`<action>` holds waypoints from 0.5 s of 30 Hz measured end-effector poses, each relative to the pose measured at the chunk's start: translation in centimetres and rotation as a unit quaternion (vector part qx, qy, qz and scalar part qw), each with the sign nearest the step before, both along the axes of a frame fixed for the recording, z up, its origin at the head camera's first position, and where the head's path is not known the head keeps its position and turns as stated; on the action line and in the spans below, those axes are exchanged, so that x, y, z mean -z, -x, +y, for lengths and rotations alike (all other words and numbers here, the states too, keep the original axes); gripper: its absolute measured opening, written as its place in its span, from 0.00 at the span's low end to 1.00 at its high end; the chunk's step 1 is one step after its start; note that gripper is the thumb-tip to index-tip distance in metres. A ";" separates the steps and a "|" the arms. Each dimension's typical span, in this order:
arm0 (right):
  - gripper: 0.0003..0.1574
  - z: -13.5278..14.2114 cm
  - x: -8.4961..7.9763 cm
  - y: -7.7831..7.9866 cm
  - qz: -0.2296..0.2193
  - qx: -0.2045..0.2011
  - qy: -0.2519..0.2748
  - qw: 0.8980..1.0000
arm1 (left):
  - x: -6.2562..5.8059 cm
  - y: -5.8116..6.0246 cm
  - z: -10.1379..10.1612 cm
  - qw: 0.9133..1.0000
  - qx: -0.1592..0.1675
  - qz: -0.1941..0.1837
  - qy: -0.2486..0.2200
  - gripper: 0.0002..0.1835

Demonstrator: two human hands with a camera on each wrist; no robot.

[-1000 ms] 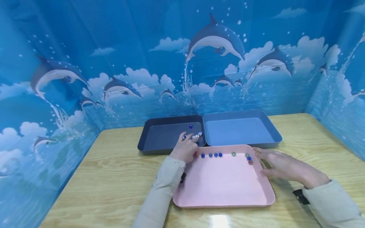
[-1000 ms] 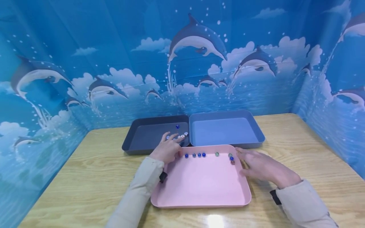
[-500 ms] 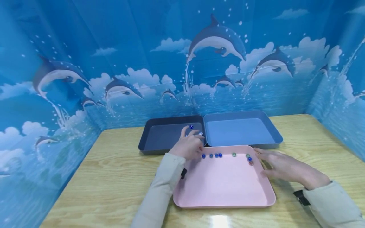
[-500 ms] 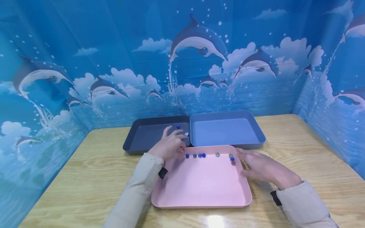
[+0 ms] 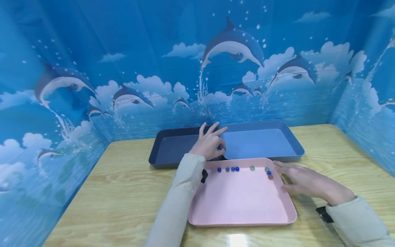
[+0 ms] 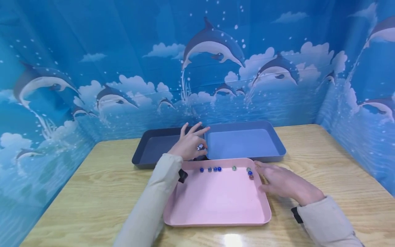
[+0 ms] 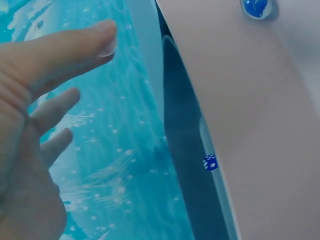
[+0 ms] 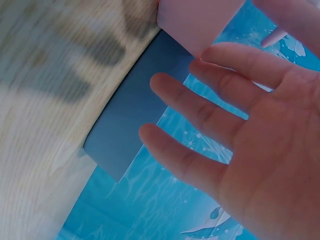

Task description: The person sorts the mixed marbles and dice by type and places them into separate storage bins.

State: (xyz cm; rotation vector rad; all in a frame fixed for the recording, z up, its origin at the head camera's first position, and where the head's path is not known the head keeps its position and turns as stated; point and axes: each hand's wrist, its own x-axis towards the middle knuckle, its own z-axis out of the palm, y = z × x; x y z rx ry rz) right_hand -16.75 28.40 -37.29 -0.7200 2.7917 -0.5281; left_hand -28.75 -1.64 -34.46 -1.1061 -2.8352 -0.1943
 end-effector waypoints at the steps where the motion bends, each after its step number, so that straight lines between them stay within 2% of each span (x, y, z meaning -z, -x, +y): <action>1: 0.41 -0.1 0.0 0.0 0.000 0.000 0.001 1.000 | 0.0 0.2 0.1 1.000 -0.003 0.002 -0.002 0.03; 5: 0.41 -0.2 0.1 0.0 -0.005 -0.002 0.009 1.000 | 0.1 1.0 0.3 1.000 -0.018 0.003 -0.005 0.04; 10: 0.41 -0.2 0.0 0.0 -0.005 -0.001 0.000 1.000 | 0.7 2.3 0.9 0.998 -0.045 -0.028 -0.018 0.04; 15: 0.42 -0.1 -0.2 0.0 -0.002 0.002 -0.010 1.000 | 1.4 3.5 1.5 0.996 -0.077 -0.050 -0.009 0.05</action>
